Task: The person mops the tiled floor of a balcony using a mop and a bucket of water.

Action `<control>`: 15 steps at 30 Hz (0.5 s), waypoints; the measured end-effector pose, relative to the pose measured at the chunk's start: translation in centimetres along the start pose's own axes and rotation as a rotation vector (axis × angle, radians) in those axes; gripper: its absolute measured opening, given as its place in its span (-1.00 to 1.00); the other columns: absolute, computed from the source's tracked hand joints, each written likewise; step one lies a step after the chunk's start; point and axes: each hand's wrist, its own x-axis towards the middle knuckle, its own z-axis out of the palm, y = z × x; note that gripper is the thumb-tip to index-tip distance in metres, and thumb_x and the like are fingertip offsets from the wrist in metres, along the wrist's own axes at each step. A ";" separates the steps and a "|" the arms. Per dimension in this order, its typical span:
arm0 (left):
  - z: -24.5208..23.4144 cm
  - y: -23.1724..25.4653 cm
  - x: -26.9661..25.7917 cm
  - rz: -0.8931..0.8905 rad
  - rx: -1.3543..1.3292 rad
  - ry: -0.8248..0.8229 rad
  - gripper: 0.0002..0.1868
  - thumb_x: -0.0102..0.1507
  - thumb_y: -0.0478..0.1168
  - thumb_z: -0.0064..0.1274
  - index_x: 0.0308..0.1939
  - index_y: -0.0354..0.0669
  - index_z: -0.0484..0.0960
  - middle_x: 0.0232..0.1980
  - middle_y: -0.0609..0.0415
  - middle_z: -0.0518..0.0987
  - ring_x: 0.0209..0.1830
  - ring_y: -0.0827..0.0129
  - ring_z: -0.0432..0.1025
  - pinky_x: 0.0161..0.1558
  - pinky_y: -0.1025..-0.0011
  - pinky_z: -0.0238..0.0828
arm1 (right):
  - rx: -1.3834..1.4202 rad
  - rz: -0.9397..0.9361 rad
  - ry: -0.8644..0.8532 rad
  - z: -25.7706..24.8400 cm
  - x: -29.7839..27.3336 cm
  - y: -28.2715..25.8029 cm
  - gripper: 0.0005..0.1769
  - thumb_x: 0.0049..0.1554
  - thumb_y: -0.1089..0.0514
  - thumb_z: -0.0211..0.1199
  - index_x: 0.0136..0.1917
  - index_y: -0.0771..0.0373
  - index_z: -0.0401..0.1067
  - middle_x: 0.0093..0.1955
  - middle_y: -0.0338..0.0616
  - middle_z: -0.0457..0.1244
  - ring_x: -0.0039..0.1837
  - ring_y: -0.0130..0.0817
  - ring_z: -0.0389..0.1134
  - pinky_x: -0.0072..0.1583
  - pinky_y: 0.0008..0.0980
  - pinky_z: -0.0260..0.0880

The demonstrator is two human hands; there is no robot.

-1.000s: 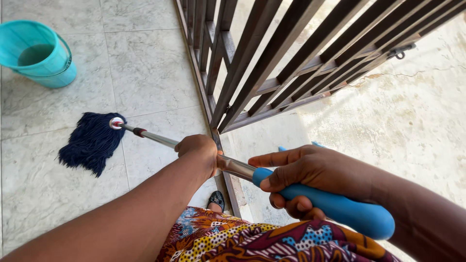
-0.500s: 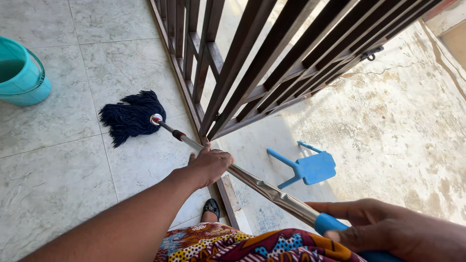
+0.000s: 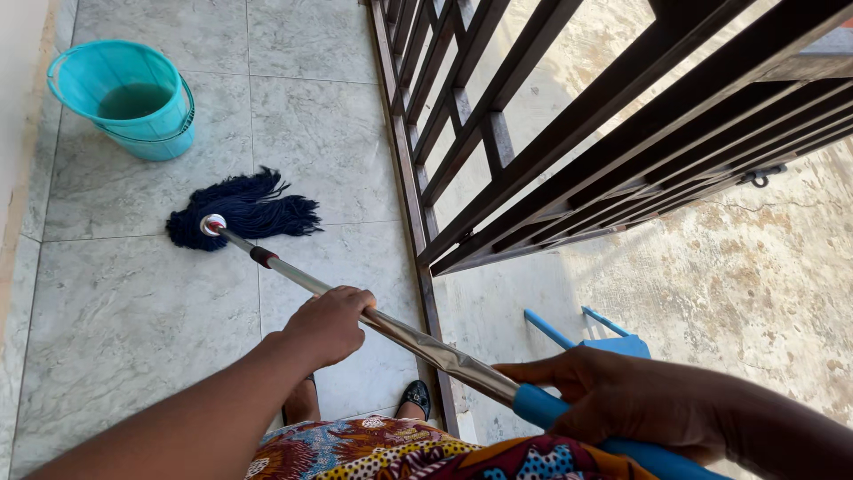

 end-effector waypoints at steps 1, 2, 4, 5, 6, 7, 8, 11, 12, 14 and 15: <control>-0.4 -1.6 -0.4 -0.032 0.011 0.022 -0.62 0.17 -0.32 -0.01 0.08 0.02 0.53 0.23 0.14 0.51 0.31 0.24 0.38 0.27 0.18 0.34 | -0.100 0.010 0.000 0.5 0.4 -1.6 -0.02 -0.09 0.39 0.27 0.60 0.04 0.22 0.09 0.09 0.45 -0.12 -0.36 0.47 -0.05 -0.42 0.58; -0.7 -3.2 -1.0 -0.064 0.022 0.043 -0.64 0.19 -0.31 -0.02 0.07 0.01 0.53 0.21 0.14 0.52 0.30 0.24 0.39 0.25 0.16 0.36 | -0.123 -0.043 -0.104 1.3 1.2 -3.0 -0.03 0.01 0.39 0.31 0.65 0.07 0.17 -0.02 0.07 0.39 -0.21 -0.38 0.42 -0.14 -0.44 0.53; -1.1 -5.9 -2.7 -0.181 0.038 0.085 -0.67 0.21 -0.24 0.04 0.07 0.04 0.52 0.22 0.17 0.51 0.30 0.26 0.39 0.26 0.15 0.37 | -0.173 -0.148 -0.311 2.6 2.9 -5.7 -0.03 0.20 0.40 0.39 0.76 0.12 0.06 -0.22 0.02 0.28 -0.38 -0.43 0.33 -0.30 -0.46 0.44; -1.2 -7.1 -3.7 -0.229 0.042 0.088 -0.68 0.22 -0.19 0.06 0.07 0.05 0.50 0.22 0.18 0.50 0.31 0.26 0.39 0.26 0.15 0.37 | -0.150 -0.103 -0.332 3.4 3.2 -6.7 -0.02 0.16 0.40 0.35 0.75 0.14 0.04 -0.25 -0.03 0.30 -0.41 -0.47 0.31 -0.34 -0.48 0.42; -1.2 -8.3 -4.8 -0.276 0.046 0.091 -0.68 0.23 -0.14 0.09 0.06 0.06 0.49 0.22 0.19 0.49 0.31 0.27 0.38 0.25 0.15 0.38 | -0.128 -0.058 -0.352 4.4 3.9 -7.8 -0.01 0.12 0.40 0.30 0.74 0.16 0.03 -0.27 -0.08 0.32 -0.44 -0.51 0.29 -0.37 -0.50 0.41; -1.4 -9.3 -5.7 -0.322 0.052 0.097 -0.67 0.24 -0.09 0.12 0.06 0.06 0.48 0.22 0.20 0.48 0.31 0.27 0.38 0.25 0.15 0.38 | -0.107 -0.016 -0.368 5.4 4.7 -9.1 0.00 0.08 0.40 0.26 0.73 0.18 0.01 -0.29 -0.12 0.34 -0.47 -0.55 0.28 -0.40 -0.53 0.40; -1.4 -10.2 -6.6 -0.364 0.046 0.103 -0.68 0.25 -0.07 0.11 0.06 0.06 0.47 0.22 0.20 0.48 0.31 0.27 0.39 0.24 0.15 0.40 | -0.150 -0.001 -0.383 6.3 5.2 -10.2 0.00 0.10 0.38 0.27 0.73 0.13 -0.01 -0.30 -0.13 0.31 -0.47 -0.55 0.27 -0.41 -0.50 0.40; -0.5 -11.4 -9.3 -0.455 0.040 0.126 -0.69 0.26 -0.03 0.11 0.03 0.04 0.47 0.23 0.20 0.48 0.32 0.27 0.38 0.20 0.15 0.45 | -0.226 0.038 -0.424 7.9 5.9 -11.6 -0.01 0.13 0.33 0.28 0.71 0.05 -0.06 -0.32 -0.14 0.28 -0.47 -0.56 0.26 -0.42 -0.45 0.42; -0.2 -11.3 -9.8 -0.465 0.047 0.145 -0.67 0.25 -0.02 0.13 0.02 0.02 0.47 0.23 0.19 0.47 0.34 0.27 0.36 0.19 0.15 0.45 | -0.222 0.045 -0.436 8.0 6.1 -11.7 -0.02 0.13 0.31 0.28 0.71 0.08 -0.06 -0.30 -0.13 0.30 -0.48 -0.56 0.26 -0.42 -0.47 0.42; 0.4 -10.5 -10.3 -0.518 0.041 0.144 -0.64 0.26 0.02 0.13 0.02 -0.04 0.47 0.22 0.14 0.48 0.37 0.27 0.34 0.22 0.16 0.45 | -0.169 0.031 -0.452 8.0 6.4 -11.1 -0.05 0.14 0.29 0.29 0.70 0.19 -0.04 -0.25 -0.11 0.34 -0.42 -0.56 0.32 -0.41 -0.52 0.40; 1.0 -9.6 -10.0 -0.557 0.033 0.115 -0.62 0.29 0.06 0.12 0.02 -0.07 0.49 0.20 0.11 0.50 0.37 0.28 0.35 0.24 0.18 0.44 | -0.108 0.012 -0.457 8.1 6.8 -10.0 -0.07 0.16 0.29 0.31 0.70 0.28 -0.02 -0.22 -0.09 0.35 -0.37 -0.56 0.37 -0.40 -0.56 0.39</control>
